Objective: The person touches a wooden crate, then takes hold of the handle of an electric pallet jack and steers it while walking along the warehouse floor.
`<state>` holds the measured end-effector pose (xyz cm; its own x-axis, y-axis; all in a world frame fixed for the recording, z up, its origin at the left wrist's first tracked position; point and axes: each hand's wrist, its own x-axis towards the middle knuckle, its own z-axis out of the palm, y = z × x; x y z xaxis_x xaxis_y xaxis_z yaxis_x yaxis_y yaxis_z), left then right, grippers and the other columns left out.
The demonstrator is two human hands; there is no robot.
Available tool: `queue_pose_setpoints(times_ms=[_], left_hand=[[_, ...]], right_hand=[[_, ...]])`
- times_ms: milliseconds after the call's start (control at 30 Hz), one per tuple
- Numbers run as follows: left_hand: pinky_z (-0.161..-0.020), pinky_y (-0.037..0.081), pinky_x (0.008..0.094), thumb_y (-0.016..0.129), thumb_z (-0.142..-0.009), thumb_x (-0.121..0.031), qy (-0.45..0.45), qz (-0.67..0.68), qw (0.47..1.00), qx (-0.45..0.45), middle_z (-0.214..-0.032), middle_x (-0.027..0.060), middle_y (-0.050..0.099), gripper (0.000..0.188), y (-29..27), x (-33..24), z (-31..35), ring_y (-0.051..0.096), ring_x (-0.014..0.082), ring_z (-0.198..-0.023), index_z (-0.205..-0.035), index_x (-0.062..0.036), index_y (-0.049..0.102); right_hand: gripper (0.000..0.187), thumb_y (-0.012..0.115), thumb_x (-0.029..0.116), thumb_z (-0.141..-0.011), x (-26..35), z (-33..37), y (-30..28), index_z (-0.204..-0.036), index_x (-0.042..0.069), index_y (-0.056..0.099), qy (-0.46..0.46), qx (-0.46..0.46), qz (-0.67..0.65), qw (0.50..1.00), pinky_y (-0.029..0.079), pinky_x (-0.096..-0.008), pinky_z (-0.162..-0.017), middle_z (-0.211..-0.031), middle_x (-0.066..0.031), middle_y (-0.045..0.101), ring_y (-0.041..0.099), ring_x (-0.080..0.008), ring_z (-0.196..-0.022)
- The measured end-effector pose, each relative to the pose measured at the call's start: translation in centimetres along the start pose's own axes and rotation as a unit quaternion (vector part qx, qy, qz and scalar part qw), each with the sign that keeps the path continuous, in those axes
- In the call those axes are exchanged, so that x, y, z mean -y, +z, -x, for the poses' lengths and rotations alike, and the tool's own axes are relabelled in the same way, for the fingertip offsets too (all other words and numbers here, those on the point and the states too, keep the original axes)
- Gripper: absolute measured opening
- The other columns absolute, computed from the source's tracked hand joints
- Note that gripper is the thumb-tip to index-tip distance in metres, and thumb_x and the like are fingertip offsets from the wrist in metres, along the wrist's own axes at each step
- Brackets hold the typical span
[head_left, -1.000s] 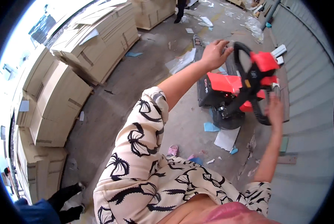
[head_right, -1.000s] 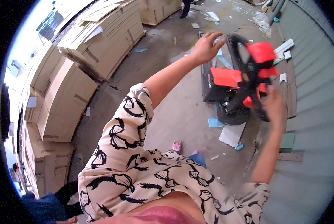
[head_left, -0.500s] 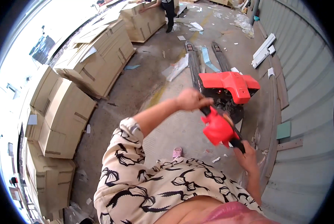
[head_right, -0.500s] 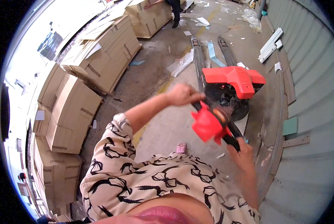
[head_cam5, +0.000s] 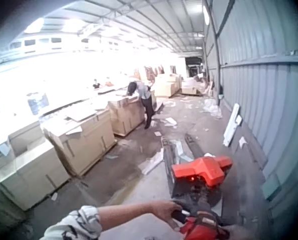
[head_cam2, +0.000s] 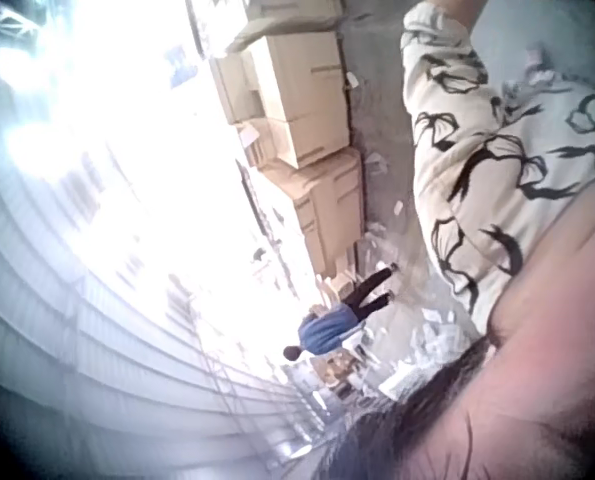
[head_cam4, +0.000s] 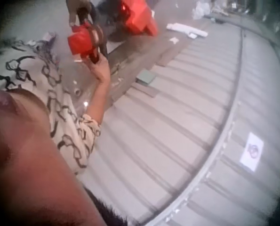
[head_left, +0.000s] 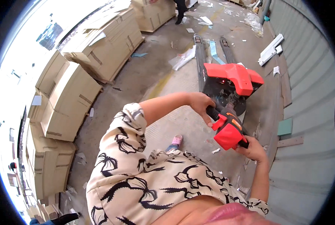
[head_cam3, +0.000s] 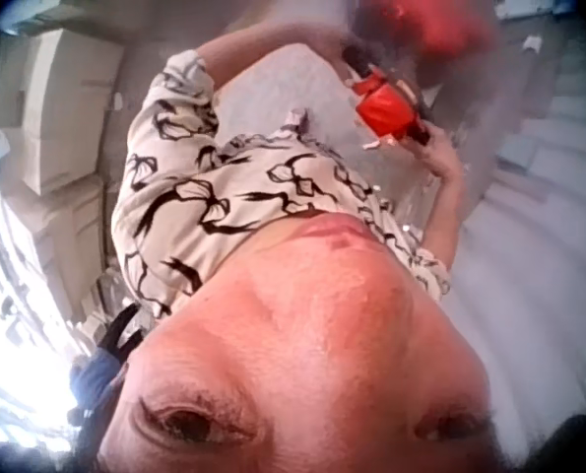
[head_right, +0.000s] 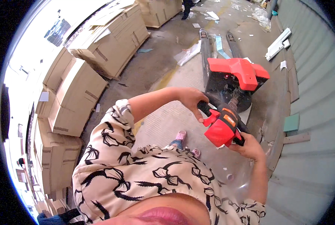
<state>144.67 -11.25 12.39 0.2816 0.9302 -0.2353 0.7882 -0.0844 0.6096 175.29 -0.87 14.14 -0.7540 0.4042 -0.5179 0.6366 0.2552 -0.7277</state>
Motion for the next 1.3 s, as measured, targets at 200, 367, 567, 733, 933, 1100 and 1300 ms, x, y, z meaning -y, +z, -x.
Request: queue_pose_setpoints(times_ms=[200, 367, 567, 733, 933, 1100, 1300], left_hand=[[-0.069, 0.046, 0.037, 0.083, -0.056, -0.049, -0.017, -0.006, 0.996, 0.089, -0.078, 0.0145, 0.066, 0.055, 0.5, 0.4, -1.6, 0.062, 0.0259, -0.075, -0.081, -0.0023, 0.066], [-0.067, 0.047, 0.0358, 0.083, -0.052, -0.051, -0.045, -0.064, 0.987, 0.138, -0.078, 0.0122, 0.066, 0.053, 2.0, 3.6, 0.5, 0.062, 0.0263, -0.074, -0.075, -0.0057, 0.068], [-0.069, 0.048, 0.0378, 0.079, -0.049, -0.059, -0.041, -0.127, 0.981, 0.138, -0.078, 0.0116, 0.066, 0.058, 4.5, 7.7, 5.6, 0.063, 0.0273, -0.079, -0.073, -0.0077, 0.068], [-0.065, 0.049, 0.0359, 0.077, -0.047, -0.064, -0.011, -0.158, 0.977, 0.145, -0.074, 0.0093, 0.066, 0.062, 5.4, 8.8, 8.1, 0.063, 0.0264, -0.071, -0.075, -0.0092, 0.07], [-0.062, 0.049, 0.0313, 0.079, -0.045, -0.062, -0.059, -0.126, 0.964, 0.225, -0.072, 0.007, 0.065, 0.063, 5.6, 10.6, 9.9, 0.063, 0.0207, -0.068, -0.074, -0.0072, 0.069], [-0.061, 0.046, 0.0314, 0.082, -0.044, -0.057, -0.055, -0.097, 0.969, 0.222, -0.071, 0.0076, 0.063, 0.061, 6.5, 10.8, 12.4, 0.061, 0.0213, -0.067, -0.074, -0.0056, 0.069], [-0.065, 0.046, 0.0341, 0.081, -0.045, -0.057, -0.062, -0.099, 0.968, 0.223, -0.074, 0.0091, 0.065, 0.061, 10.0, 8.7, 18.9, 0.061, 0.024, -0.07, -0.076, -0.0057, 0.07]], right_hand=[[0.039, 0.083, 0.022, -0.065, -0.2, -0.9, 2.4, -0.092, 0.0, 0.066, -0.033, -0.081, 0.053, 0.995, 0.048, -0.0302, -0.069, -0.079, -0.0057, 0.067, 0.058, -0.0111, -0.069], [0.047, 0.084, 0.032, -0.063, 0.6, -2.4, 7.7, -0.093, 0.001, 0.066, -0.017, -0.114, 0.111, 0.987, 0.049, -0.0332, -0.07, -0.08, -0.0101, 0.068, 0.062, -0.0161, -0.071], [0.052, 0.083, 0.039, -0.062, 1.1, -4.6, 15.9, -0.095, 0.003, 0.066, 0.006, -0.136, 0.136, 0.981, 0.05, -0.0387, -0.073, -0.086, -0.0166, 0.067, 0.065, -0.0301, -0.08], [0.05, 0.085, 0.032, -0.059, 0.9, -4.9, 20.0, -0.093, 0.002, 0.065, 0.029, -0.171, 0.144, 0.974, 0.05, -0.0394, -0.072, -0.088, -0.0181, 0.067, 0.065, -0.0328, -0.084], [0.046, 0.085, 0.024, -0.061, 6.1, -4.7, 23.3, -0.095, 0.0, 0.065, 0.049, -0.163, 0.132, 0.977, 0.05, -0.0372, -0.072, -0.087, -0.0175, 0.068, 0.066, -0.0304, -0.082], [0.048, 0.084, 0.026, -0.062, 6.5, -3.8, 26.1, -0.097, 0.0, 0.064, 0.013, -0.154, 0.112, 0.982, 0.05, -0.0364, -0.072, -0.088, -0.0163, 0.068, 0.067, -0.0287, -0.082], [0.051, 0.083, 0.033, -0.063, 7.2, 0.5, 31.9, -0.094, -0.001, 0.063, 0.034, -0.148, 0.114, 0.982, 0.05, -0.0382, -0.072, -0.086, -0.0184, 0.067, 0.066, -0.0322, -0.083]])
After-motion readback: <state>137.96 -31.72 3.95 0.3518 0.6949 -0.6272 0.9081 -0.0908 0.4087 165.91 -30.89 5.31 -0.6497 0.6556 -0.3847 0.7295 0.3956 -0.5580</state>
